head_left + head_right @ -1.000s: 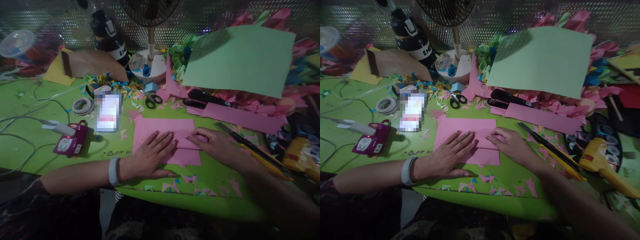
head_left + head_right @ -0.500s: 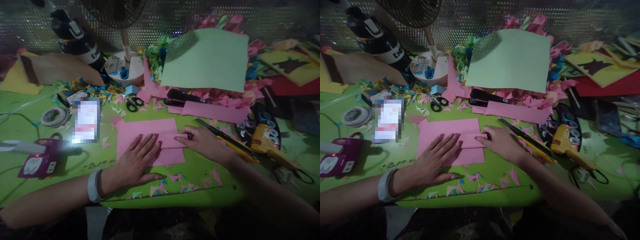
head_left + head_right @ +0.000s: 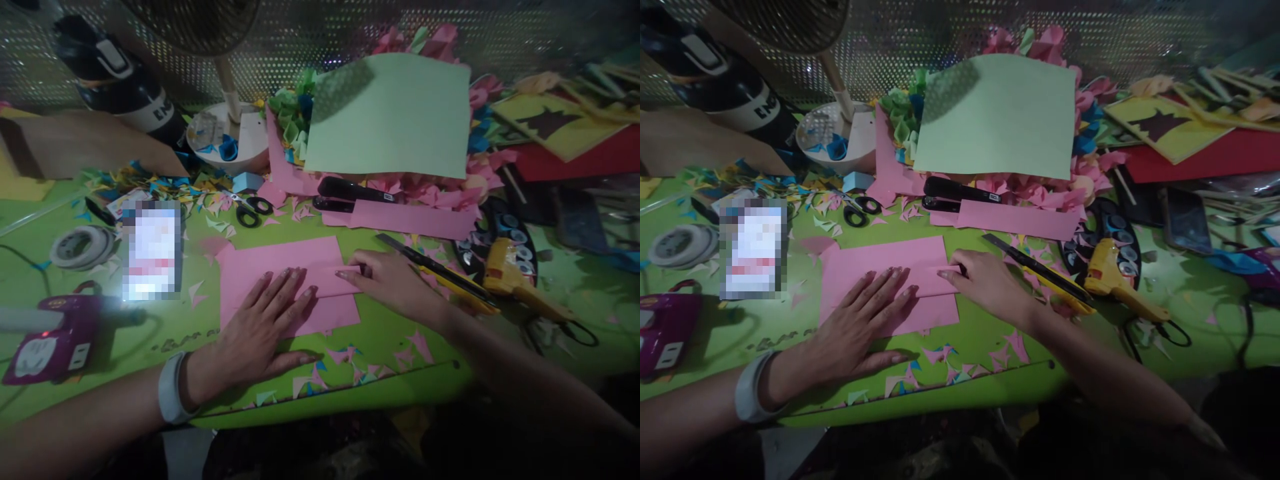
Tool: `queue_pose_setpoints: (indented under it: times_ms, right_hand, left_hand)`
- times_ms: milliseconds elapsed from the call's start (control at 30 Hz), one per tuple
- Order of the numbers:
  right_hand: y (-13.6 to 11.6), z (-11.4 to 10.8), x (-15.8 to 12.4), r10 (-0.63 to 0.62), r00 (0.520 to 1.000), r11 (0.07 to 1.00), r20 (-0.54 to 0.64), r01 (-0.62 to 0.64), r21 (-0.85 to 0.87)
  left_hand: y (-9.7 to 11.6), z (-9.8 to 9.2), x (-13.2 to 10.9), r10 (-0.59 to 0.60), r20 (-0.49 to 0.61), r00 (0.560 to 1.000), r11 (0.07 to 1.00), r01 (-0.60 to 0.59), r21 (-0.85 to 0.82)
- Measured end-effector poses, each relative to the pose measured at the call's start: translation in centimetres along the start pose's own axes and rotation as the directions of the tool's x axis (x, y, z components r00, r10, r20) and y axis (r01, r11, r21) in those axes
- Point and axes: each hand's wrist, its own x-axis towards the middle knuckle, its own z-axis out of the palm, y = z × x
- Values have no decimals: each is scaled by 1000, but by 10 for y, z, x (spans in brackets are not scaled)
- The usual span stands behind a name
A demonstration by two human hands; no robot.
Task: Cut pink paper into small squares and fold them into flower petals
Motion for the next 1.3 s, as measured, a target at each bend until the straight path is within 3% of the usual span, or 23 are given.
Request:
queue_pose_setpoints:
  times_ms: [600, 933, 1000, 1067, 1167, 1233, 1300]
  right_hand:
    - [-1, 0, 2, 15, 999, 1000, 29, -14, -22]
    - [-1, -2, 1, 82, 996, 990, 21, -79, -121]
    - [4, -5, 0, 100, 995, 983, -10, -100, -155]
    - [3, -9, -6, 85, 986, 972, -143, -114, -208]
    - [-13, -4, -17, -122, 937, 959, -328, 26, -282]
    - [-27, 10, -23, -356, 908, 904, -218, 276, -326]
    - [-36, 28, -26, -514, 858, 814, 21, 495, -303]
  left_hand:
    - [-1, 2, 0, 15, 18, 1000, 999, -15, 42]
    - [-3, 1, -1, 11, 33, 999, 1000, -12, 15]
    - [-4, 1, -1, 10, 38, 999, 1000, -9, -7]
    - [-4, 2, -1, 6, 37, 999, 999, -5, -31]
    - [-5, 2, -1, -4, 37, 999, 999, 6, -46]
    - [-5, 2, -1, -10, 48, 999, 999, 12, -43]
    - [-5, 1, -1, -12, 67, 998, 999, 14, -39]
